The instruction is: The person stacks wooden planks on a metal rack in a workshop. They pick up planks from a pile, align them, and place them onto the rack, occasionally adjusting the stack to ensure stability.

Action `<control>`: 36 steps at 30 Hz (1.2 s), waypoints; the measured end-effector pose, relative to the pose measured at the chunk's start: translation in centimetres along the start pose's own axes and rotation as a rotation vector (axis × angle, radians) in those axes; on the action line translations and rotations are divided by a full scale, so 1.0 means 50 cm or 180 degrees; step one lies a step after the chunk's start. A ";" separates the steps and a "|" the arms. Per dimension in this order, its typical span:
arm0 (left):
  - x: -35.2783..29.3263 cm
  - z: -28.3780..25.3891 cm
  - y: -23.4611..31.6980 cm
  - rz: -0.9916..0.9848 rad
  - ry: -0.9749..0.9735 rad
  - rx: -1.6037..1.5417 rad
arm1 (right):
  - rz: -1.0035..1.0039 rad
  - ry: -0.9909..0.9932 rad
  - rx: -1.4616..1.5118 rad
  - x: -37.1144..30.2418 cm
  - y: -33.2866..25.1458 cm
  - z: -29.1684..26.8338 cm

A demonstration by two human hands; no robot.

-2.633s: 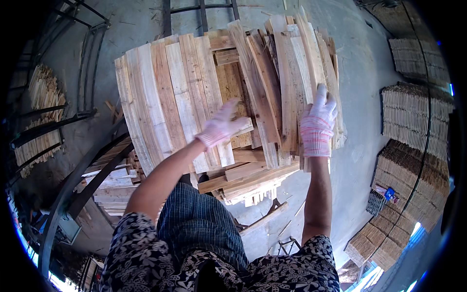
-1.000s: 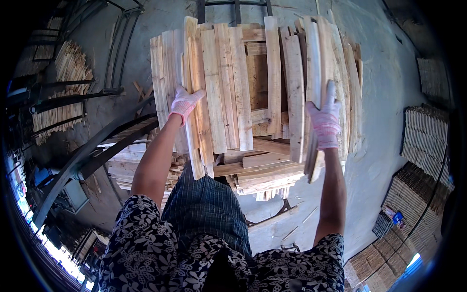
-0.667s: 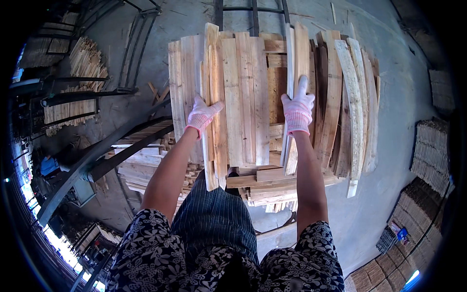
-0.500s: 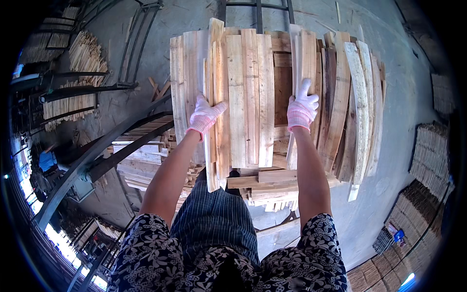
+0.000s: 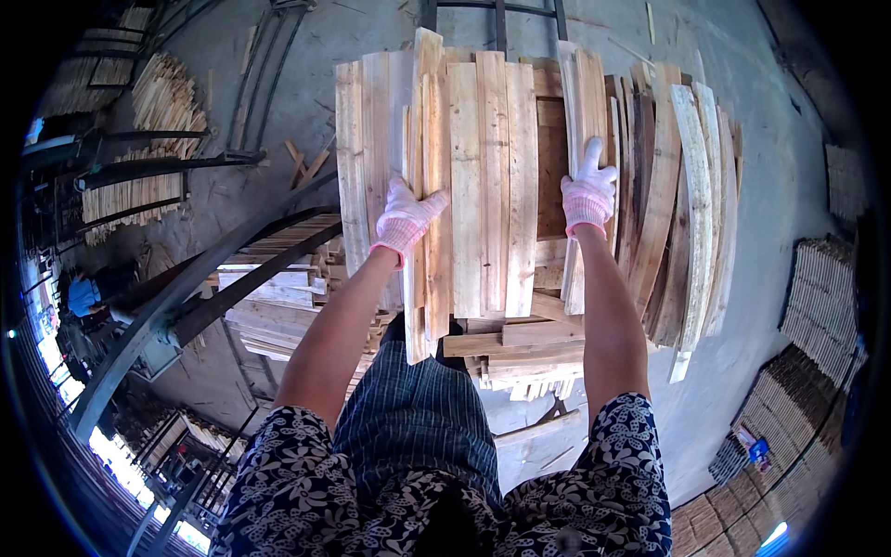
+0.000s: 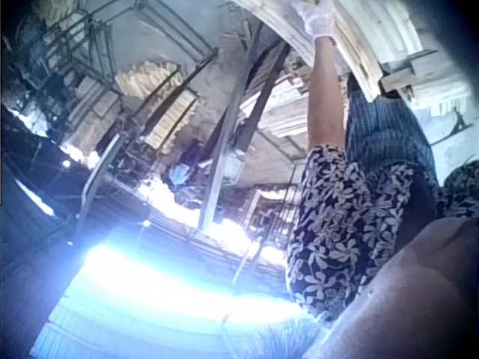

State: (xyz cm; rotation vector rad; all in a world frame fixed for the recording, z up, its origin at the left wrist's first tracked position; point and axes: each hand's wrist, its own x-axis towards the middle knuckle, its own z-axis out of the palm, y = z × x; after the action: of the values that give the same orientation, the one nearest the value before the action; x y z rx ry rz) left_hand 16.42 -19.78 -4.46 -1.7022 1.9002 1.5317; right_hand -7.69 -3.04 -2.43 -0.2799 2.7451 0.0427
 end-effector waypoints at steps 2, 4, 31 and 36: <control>0.013 -0.001 -0.014 0.0075 0.0098 0.0011 | -0.0031 0.0023 0.0062 -0.002 -0.001 -0.005; 0.001 -0.002 -0.001 0.0094 0.0087 -0.0020 | 0.0011 -0.0151 0.0135 -0.001 0.006 -0.013; -0.012 0.003 0.014 -0.0163 0.0184 0.0372 | -0.0402 0.0828 -0.1439 -0.052 0.182 0.104; -0.005 0.000 0.000 -0.0005 0.0190 0.0279 | -0.0499 0.1807 -0.1974 -0.021 0.191 0.167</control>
State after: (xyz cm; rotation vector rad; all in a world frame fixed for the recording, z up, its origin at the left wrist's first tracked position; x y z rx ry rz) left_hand 16.50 -19.62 -4.28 -1.7300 1.9632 1.3903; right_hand -5.57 7.06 -9.83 -0.7728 3.1754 0.9082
